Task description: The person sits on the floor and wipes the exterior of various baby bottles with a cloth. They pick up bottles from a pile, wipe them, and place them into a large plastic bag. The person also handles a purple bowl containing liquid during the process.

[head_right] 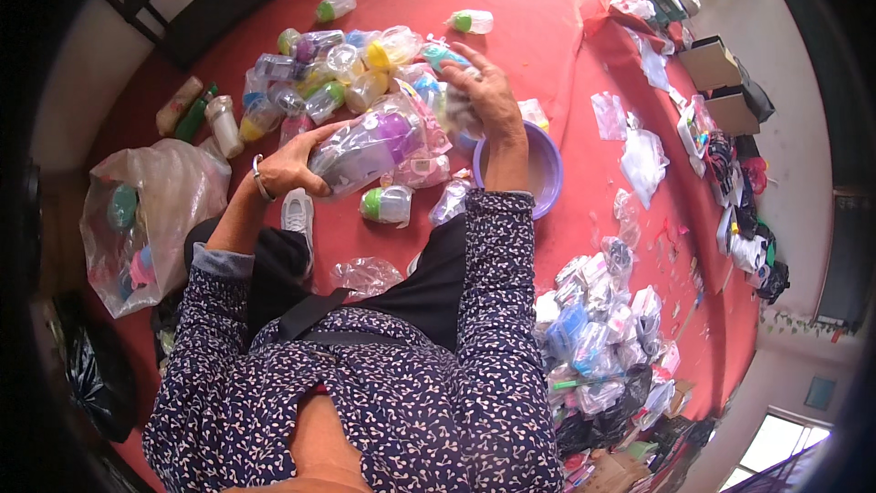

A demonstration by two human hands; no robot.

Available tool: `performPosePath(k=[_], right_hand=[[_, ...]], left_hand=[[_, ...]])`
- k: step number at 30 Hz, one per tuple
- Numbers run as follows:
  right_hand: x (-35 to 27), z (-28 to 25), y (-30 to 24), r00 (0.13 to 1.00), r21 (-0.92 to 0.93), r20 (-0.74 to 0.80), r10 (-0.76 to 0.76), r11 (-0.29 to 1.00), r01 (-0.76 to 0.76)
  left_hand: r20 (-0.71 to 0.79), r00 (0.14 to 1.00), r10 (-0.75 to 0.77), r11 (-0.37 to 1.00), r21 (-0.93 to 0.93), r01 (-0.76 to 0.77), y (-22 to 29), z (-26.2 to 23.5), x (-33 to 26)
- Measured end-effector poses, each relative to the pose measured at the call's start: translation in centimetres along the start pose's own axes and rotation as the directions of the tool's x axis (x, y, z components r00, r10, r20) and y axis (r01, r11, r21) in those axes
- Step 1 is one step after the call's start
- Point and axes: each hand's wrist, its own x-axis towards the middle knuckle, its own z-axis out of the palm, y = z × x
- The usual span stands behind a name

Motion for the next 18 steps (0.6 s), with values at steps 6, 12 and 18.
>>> performPosePath(k=[6,12,18], right_hand=[[-0.8,1.7,-0.1,0.953,-0.186,0.247,0.177,0.974,-0.132],[0.0,1.4,1.3,0.999,0.157,-0.014,-0.03,0.987,0.032],[-1.0,2.2,-1.0,0.987,0.275,0.02,-0.157,0.95,0.145]], left_hand=[[0.053,0.999,-0.009,1.0,0.018,0.008,0.2,-0.4,-0.2],[-0.02,0.996,0.085,0.994,-0.059,-0.086,1.5,0.3,-0.2],[0.273,0.961,0.047,0.667,-0.725,0.174,-1.5,-1.5,-0.6]])
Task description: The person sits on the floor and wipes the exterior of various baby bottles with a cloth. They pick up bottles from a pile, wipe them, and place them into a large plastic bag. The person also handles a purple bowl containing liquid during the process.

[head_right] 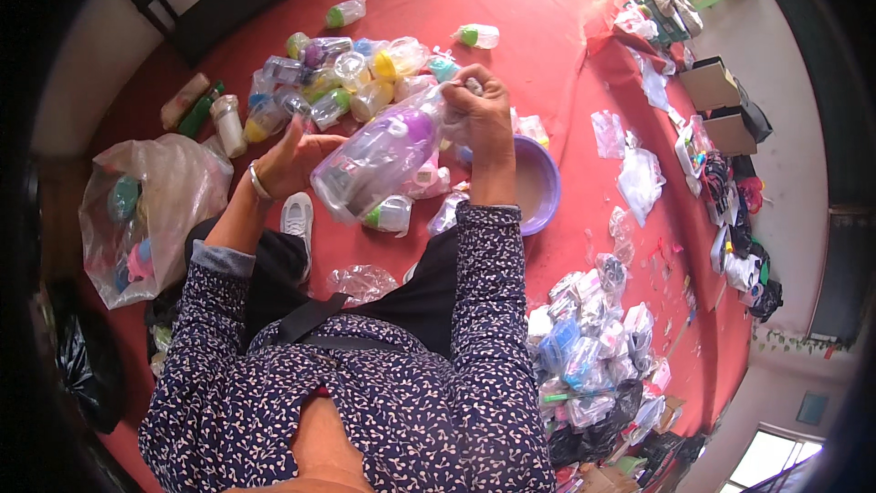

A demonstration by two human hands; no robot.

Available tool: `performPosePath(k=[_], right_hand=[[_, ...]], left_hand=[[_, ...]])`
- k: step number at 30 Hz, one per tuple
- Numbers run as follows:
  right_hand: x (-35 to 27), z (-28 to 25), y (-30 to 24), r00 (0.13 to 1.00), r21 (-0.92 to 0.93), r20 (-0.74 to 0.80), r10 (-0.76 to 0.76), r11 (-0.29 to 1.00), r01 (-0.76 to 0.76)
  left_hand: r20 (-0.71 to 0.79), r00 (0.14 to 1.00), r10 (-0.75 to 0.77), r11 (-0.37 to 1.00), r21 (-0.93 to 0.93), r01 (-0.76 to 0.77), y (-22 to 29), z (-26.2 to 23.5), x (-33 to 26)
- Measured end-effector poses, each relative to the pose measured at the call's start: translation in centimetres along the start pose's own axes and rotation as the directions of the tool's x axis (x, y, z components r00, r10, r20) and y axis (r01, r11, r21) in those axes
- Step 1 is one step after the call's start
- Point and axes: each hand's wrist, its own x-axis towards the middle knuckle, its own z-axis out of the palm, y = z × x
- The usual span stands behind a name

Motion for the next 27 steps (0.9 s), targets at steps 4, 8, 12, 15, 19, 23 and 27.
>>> performPosePath(k=[4,8,12,15,19,23,27], right_hand=[[0.0,0.5,0.4,0.958,0.167,0.153,-0.24,0.962,0.215],[0.2,0.8,1.3,0.927,0.149,0.271,-0.259,0.963,0.225],[0.4,0.7,1.0,0.951,0.038,0.214,-0.222,0.975,0.219],[1.2,-2.0,0.1,0.986,0.214,-0.165,-0.022,0.975,0.058],[2.5,-5.1,0.6,0.845,0.575,-0.418,0.335,0.817,-0.04],[0.5,0.7,2.3,0.969,0.498,-0.235,0.076,0.865,0.054],[-0.9,6.2,4.0,0.878,-0.392,-0.155,-0.452,0.844,0.366]], left_hand=[[-0.193,0.978,0.074,0.947,-0.294,-0.13,-2.3,2.8,2.3],[0.202,0.966,0.162,0.945,-0.312,-0.094,-2.5,3.6,2.3],[0.061,0.984,0.166,0.982,-0.097,-0.16,-3.1,0.6,1.4],[0.064,0.98,0.186,0.975,0.112,-0.193,-2.2,1.1,1.4],[-0.219,0.928,0.301,0.915,0.34,-0.216,-1.8,3.1,1.3],[-0.345,0.846,0.407,0.877,0.406,-0.257,-1.5,3.1,2.6],[-0.319,0.853,0.414,0.88,0.379,-0.286,-2.0,3.4,2.6]])
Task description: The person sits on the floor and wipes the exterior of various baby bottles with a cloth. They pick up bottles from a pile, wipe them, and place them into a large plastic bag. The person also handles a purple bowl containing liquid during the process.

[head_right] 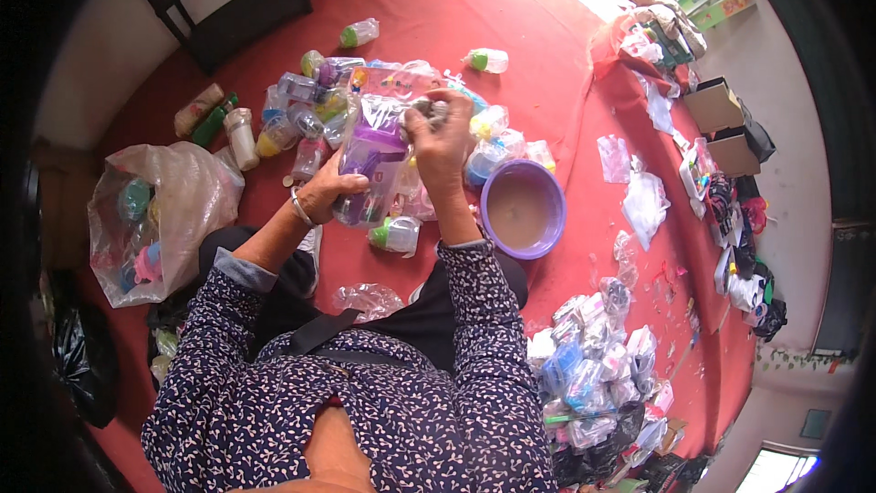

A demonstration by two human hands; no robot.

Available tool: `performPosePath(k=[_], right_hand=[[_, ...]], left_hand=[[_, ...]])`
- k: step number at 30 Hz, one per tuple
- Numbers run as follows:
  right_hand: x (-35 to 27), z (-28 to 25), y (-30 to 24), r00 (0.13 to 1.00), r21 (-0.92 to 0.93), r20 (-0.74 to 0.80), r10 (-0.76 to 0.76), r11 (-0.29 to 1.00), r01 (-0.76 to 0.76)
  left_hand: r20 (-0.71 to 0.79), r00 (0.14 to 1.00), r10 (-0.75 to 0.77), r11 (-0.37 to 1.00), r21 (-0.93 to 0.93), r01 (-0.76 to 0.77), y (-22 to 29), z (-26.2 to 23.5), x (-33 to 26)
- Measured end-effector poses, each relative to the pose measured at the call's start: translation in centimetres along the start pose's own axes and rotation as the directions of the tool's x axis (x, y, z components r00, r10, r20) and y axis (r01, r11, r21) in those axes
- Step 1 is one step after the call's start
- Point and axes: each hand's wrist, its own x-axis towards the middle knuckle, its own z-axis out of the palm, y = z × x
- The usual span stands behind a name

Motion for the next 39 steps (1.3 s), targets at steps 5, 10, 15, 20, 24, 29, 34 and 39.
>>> performPosePath(k=[5,10,15,20,24,29,34,39], right_hand=[[3.4,-4.6,6.6,0.909,0.034,-0.255,0.329,0.943,-0.331],[2.7,-2.0,1.5,0.961,0.231,-0.127,0.246,0.949,-0.212],[-1.9,3.6,2.1,0.868,-0.29,0.447,-0.218,0.883,0.37],[-3.7,1.1,0.7,0.798,0.082,0.523,0.299,0.914,-0.397],[-2.4,-1.8,3.0,0.791,0.236,0.165,0.589,0.755,-0.612],[-4.1,2.1,2.4,0.842,-0.289,0.353,0.408,0.903,-0.317],[-2.4,0.6,0.9,0.61,0.16,0.595,0.523,0.667,-0.727],[-4.0,1.7,1.5,0.54,0.155,0.543,0.643,0.555,-0.817]], left_hand=[[0.112,0.994,0.016,0.999,-0.03,-0.012,0.0,-1.5,-0.4],[-0.18,0.982,-0.056,0.989,-0.148,0.03,-0.2,-1.0,0.5],[-0.231,0.964,-0.135,0.897,-0.441,0.02,-1.8,-2.4,2.2],[-0.42,0.906,0.058,0.83,-0.484,-0.277,0.2,-6.0,2.6],[-0.558,0.804,0.207,0.883,-0.247,-0.399,0.4,-4.3,3.1],[-0.542,0.745,0.389,0.894,0.028,-0.447,-1.3,-2.0,3.1],[-0.193,0.96,0.205,0.847,-0.456,-0.273,2.6,-3.0,0.8],[-0.149,0.974,0.171,0.799,-0.558,-0.225,2.0,-2.5,1.1]])
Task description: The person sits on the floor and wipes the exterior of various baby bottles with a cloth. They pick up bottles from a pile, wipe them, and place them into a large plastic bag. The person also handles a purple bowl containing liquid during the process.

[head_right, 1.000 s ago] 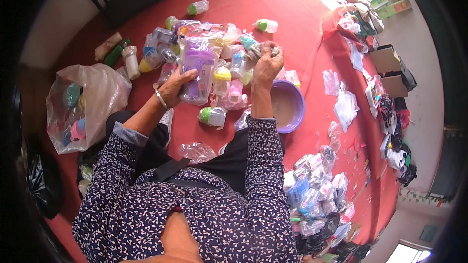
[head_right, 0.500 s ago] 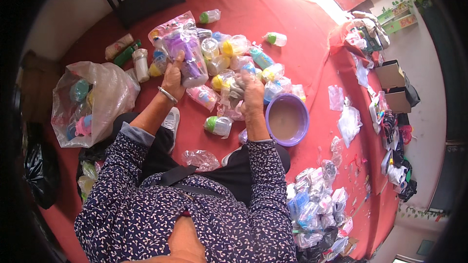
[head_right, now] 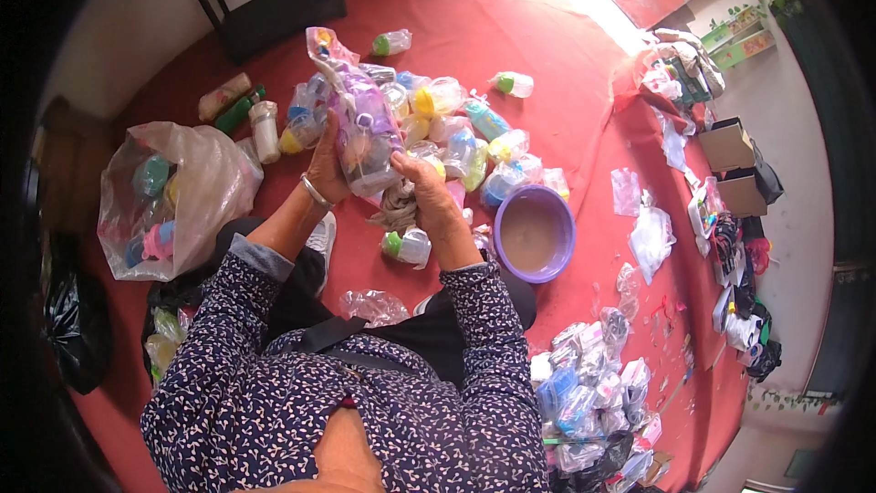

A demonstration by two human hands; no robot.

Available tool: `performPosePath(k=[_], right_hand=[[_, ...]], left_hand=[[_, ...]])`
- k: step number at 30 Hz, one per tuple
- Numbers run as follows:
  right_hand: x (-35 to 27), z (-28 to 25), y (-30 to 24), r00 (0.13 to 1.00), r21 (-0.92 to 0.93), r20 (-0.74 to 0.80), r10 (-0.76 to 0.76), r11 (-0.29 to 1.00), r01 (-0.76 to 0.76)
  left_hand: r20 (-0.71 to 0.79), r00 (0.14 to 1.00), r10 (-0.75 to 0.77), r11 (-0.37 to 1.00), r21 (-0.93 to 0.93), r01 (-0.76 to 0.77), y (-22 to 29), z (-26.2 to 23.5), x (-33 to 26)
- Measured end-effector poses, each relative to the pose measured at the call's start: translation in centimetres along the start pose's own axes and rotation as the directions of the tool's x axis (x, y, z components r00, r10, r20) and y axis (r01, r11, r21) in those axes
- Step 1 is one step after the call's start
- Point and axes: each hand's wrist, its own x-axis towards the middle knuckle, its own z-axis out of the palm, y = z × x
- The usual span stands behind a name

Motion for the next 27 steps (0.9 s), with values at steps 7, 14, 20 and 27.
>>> performPosePath(k=[7,14,20,27], right_hand=[[1.5,-3.5,-4.0,0.83,0.047,-0.385,-0.404,0.889,0.455],[-0.6,1.7,-2.2,0.745,-0.652,0.198,-0.637,0.483,0.585],[0.5,-5.4,-4.1,0.924,0.181,-0.273,-0.267,0.929,0.322],[0.1,0.0,-4.8,0.606,-0.447,-0.119,-0.787,0.587,0.675]], left_hand=[[-0.112,0.98,-0.165,0.983,0.065,0.173,-1.4,-2.3,0.9],[0.105,0.975,-0.197,0.963,-0.167,0.213,-1.4,0.1,1.6],[-0.329,0.936,0.121,0.981,0.183,-0.062,-1.1,-3.1,2.3],[-0.391,0.909,0.145,0.818,0.564,0.112,-3.7,-2.1,1.3]])
